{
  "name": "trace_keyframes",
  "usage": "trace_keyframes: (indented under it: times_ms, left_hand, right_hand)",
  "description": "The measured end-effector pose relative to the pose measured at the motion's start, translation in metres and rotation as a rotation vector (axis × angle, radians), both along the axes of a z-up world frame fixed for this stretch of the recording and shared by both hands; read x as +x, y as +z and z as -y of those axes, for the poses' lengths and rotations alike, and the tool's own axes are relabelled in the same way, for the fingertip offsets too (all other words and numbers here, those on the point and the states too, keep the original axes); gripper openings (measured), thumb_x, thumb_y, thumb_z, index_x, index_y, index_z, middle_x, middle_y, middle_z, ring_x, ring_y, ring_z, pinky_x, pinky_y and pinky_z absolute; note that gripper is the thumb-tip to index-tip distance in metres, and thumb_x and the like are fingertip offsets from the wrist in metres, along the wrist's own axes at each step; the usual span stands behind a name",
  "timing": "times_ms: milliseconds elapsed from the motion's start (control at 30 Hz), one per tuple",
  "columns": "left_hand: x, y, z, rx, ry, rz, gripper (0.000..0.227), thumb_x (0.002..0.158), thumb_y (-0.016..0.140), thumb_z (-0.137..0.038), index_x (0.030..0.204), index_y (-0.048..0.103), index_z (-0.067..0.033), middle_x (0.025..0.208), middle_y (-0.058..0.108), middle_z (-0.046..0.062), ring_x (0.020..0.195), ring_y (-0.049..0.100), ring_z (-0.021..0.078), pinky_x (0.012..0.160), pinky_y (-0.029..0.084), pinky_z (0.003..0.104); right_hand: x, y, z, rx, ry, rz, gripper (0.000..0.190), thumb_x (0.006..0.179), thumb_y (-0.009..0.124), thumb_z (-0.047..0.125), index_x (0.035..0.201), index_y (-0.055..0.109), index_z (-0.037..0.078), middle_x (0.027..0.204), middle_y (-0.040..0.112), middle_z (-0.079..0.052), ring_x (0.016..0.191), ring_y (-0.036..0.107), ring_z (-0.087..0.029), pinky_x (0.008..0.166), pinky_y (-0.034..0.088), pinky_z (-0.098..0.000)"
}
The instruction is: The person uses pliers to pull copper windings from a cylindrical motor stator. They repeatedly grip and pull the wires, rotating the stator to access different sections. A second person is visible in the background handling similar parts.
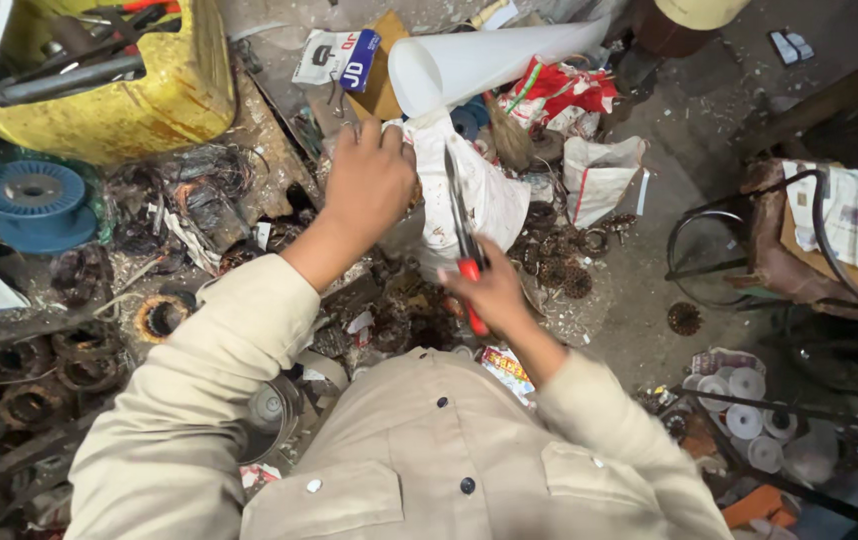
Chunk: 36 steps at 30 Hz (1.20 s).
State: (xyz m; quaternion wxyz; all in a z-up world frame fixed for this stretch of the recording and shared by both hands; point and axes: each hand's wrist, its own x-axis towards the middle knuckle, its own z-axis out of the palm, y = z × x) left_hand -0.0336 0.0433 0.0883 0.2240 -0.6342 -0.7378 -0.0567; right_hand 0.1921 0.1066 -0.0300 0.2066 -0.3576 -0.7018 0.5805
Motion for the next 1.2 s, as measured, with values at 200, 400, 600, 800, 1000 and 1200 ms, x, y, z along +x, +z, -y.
trace_keyframes:
  times_ms: [200, 400, 600, 800, 1000, 1200]
  left_hand:
    - [0.004, -0.011, -0.003, 0.085, -0.056, -0.192, 0.026, 0.085, 0.063, -0.023, 0.095, 0.075, -0.0021, 0.111, 0.063, 0.016, 0.116, 0.055, 0.0366, 0.103, 0.04, 0.054]
    - [0.011, -0.025, 0.0, 0.184, 0.06, -0.102, 0.029, 0.083, 0.062, -0.023, 0.097, 0.077, -0.0026, 0.111, 0.065, 0.016, 0.12, 0.054, 0.0373, 0.105, 0.036, 0.057]
    - [-0.003, -0.02, -0.032, -0.165, 0.097, 0.243, 0.018, 0.086, 0.065, -0.017, 0.09, 0.075, -0.0016, 0.097, 0.07, 0.021, 0.106, 0.064, 0.0393, 0.095, 0.048, 0.053]
    - [-0.015, -0.014, -0.028, 0.025, 0.092, 0.613, 0.02, 0.079, 0.073, -0.019, 0.084, 0.072, 0.0001, 0.087, 0.069, 0.024, 0.081, 0.067, 0.0438, 0.071, 0.053, 0.054]
    - [-0.014, -0.009, -0.031, -0.113, -0.216, 0.004, 0.019, 0.083, 0.066, -0.024, 0.083, 0.073, -0.0065, 0.089, 0.069, 0.013, 0.086, 0.066, 0.0311, 0.079, 0.051, 0.044]
    - [-0.018, -0.025, -0.002, 0.044, -0.434, -0.425, 0.024, 0.084, 0.061, -0.029, 0.096, 0.07, -0.0103, 0.094, 0.063, 0.005, 0.096, 0.059, 0.0234, 0.088, 0.041, 0.037]
  right_hand:
    - [-0.133, -0.035, -0.037, 0.434, -0.263, 0.004, 0.081, 0.083, 0.08, 0.036, 0.149, 0.044, 0.007, 0.119, 0.065, -0.021, 0.112, 0.055, -0.041, 0.101, 0.042, -0.0507]
    - [-0.155, -0.048, -0.043, 0.331, -0.224, 0.141, 0.078, 0.087, 0.071, 0.043, 0.151, 0.036, 0.014, 0.125, 0.062, -0.025, 0.115, 0.053, -0.045, 0.104, 0.039, -0.052]
    - [-0.151, -0.027, -0.044, 0.325, -0.159, 0.201, 0.087, 0.08, 0.077, 0.039, 0.148, 0.028, 0.013, 0.125, 0.059, -0.029, 0.119, 0.051, -0.048, 0.105, 0.035, -0.0547]
    - [-0.156, -0.017, -0.039, 0.251, -0.098, 0.318, 0.087, 0.078, 0.075, 0.032, 0.15, 0.028, 0.019, 0.128, 0.052, -0.029, 0.121, 0.046, -0.047, 0.105, 0.036, -0.0542]
    - [-0.156, -0.031, -0.052, 0.598, 0.14, 0.386, 0.076, 0.085, 0.075, 0.047, 0.147, 0.038, 0.024, 0.152, 0.04, -0.02, 0.121, 0.044, -0.047, 0.105, 0.034, -0.0558]
    - [-0.156, -0.052, -0.06, 0.377, 0.077, 0.303, 0.077, 0.082, 0.073, 0.047, 0.144, 0.039, 0.016, 0.137, 0.048, -0.017, 0.117, 0.052, -0.04, 0.103, 0.04, -0.05]
